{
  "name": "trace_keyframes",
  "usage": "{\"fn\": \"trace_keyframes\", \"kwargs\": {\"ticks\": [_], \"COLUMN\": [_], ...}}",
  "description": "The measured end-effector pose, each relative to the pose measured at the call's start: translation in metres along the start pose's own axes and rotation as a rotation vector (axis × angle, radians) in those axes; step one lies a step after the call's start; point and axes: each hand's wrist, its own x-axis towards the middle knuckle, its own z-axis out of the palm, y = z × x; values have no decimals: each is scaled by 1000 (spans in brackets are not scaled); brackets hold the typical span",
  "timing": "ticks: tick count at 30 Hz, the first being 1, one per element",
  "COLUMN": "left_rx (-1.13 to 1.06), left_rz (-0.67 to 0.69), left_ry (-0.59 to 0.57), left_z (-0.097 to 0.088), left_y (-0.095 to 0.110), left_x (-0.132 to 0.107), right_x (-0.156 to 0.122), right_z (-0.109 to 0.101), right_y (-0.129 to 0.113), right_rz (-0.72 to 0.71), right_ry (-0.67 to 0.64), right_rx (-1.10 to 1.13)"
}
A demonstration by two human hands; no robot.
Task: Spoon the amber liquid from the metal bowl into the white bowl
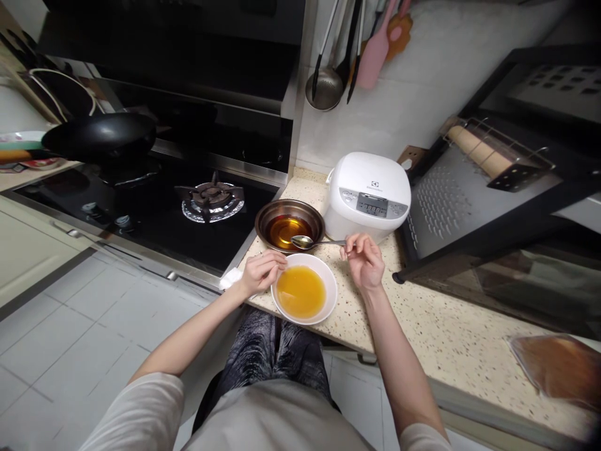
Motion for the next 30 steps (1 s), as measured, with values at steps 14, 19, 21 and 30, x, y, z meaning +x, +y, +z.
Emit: {"fn": "trace_keyframes", "kwargs": {"ticks": [14,19,21,30], "left_rx": [11,13,14,11], "left_rz": [-10,6,11,-2], "left_ry": [-22,-18,-19,-17], "left_z": [-1,0,0,0], "left_y": [-1,-1,-1,0], "left_x": [-2,-2,-2,-2], "right_x": [-3,-4,-5,-7], "right_z": [-1,-2,-2,-1], "right_y": [-17,-16,-15,-12], "right_rz": [-13,-5,-11,-75], "right_ry": [-29,-67,-91,-182], "right_rx": [9,6,3,-62]}}
